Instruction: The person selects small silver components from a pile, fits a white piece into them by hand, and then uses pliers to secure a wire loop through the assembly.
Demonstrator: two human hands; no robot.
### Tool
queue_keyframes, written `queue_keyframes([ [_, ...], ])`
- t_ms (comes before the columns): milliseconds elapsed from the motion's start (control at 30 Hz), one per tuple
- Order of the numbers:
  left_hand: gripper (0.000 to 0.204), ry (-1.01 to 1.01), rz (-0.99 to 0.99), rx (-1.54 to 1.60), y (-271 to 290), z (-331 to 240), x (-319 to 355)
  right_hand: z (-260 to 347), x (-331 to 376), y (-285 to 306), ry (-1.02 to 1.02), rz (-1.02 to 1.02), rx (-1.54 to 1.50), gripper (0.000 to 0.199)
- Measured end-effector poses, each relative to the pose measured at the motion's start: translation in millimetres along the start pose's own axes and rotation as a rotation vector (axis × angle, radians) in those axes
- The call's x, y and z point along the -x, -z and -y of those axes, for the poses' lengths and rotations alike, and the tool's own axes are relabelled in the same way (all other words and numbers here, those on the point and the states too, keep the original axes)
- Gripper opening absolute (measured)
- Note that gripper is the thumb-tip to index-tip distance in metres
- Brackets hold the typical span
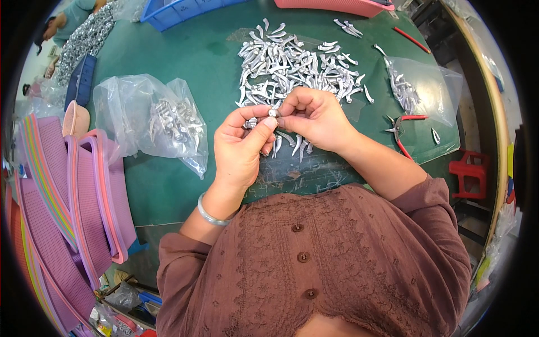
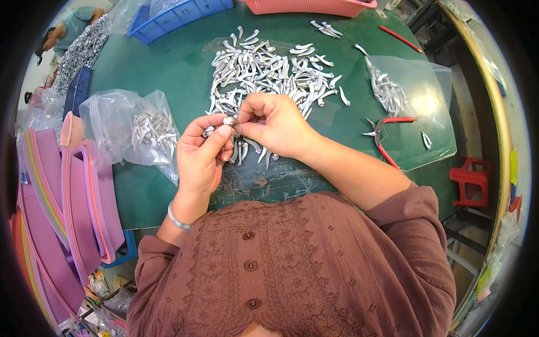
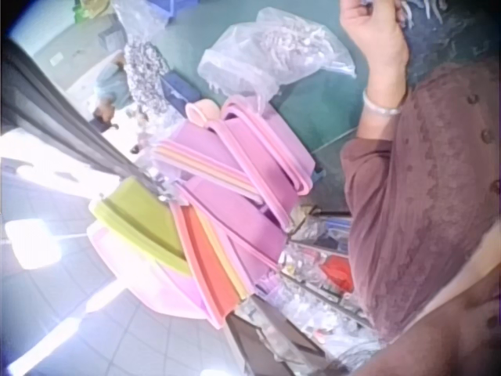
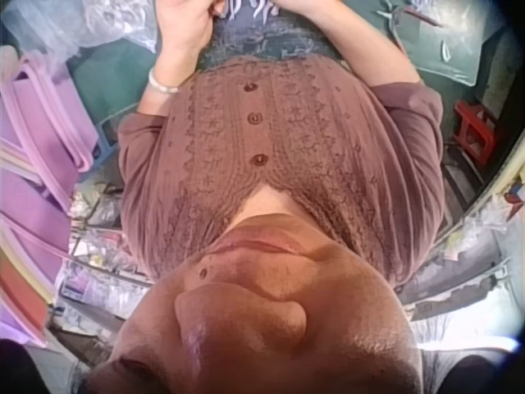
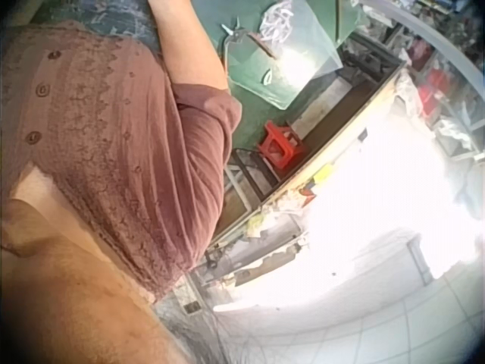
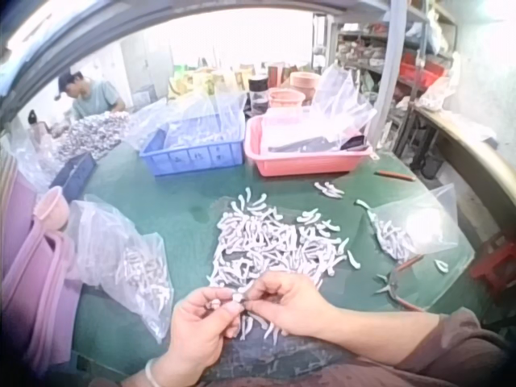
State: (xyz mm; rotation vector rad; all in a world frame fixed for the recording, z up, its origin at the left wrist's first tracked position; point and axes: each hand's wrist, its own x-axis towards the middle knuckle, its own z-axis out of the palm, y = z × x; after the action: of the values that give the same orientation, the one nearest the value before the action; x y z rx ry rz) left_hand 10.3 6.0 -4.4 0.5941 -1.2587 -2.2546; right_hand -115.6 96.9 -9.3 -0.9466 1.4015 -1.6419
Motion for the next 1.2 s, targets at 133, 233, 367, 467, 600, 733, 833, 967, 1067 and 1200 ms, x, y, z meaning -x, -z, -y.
queue_keyframes([
  [133,0.016,-0.045,-0.006,-0.031,-4.3,-1.3,1.1,1.3,-0.8,0.6,-0.033,0.021,-0.035,0.008],
  [233,0.016,-0.058,-0.003,-0.072,-5.6,-1.9,1.9,2.1,-1.0,1.5,-0.05,0.037,-0.038,0.008],
  [367,0.017,-0.083,-0.001,-0.132,-6.7,-2.3,2.8,1.1,-0.9,1.9,-0.039,0.048,-0.046,0.008],
  [467,0.017,-0.091,0.0,-0.147,-7.7,-2.4,3.3,1.5,-0.7,2.4,-0.033,0.044,-0.041,0.007],
  [600,0.018,-0.103,0.007,-0.141,-7.5,-2.0,3.6,1.9,-0.1,2.0,-0.005,0.031,-0.029,0.007],
  [733,0.019,-0.124,0.037,-0.165,-7.8,-1.8,4.8,1.4,0.5,3.2,0.029,0.028,-0.03,0.007],
  [833,0.019,-0.135,0.037,-0.174,-8.8,-1.1,5.0,0.5,0.2,3.4,0.051,0.023,-0.042,0.007],
  [967,0.019,-0.173,0.043,-0.21,-10.1,-1.0,5.4,0.6,0.7,5.3,0.101,0.032,-0.008,0.008],
  [1067,0.018,-0.182,0.038,-0.221,-8.5,-0.2,5.5,2.0,1.8,6.3,0.115,0.04,0.067,0.011],
  [1200,0.018,-0.206,0.033,-0.239,-9.4,-0.5,5.6,1.8,1.8,6.2,0.177,0.017,0.155,0.01],
])
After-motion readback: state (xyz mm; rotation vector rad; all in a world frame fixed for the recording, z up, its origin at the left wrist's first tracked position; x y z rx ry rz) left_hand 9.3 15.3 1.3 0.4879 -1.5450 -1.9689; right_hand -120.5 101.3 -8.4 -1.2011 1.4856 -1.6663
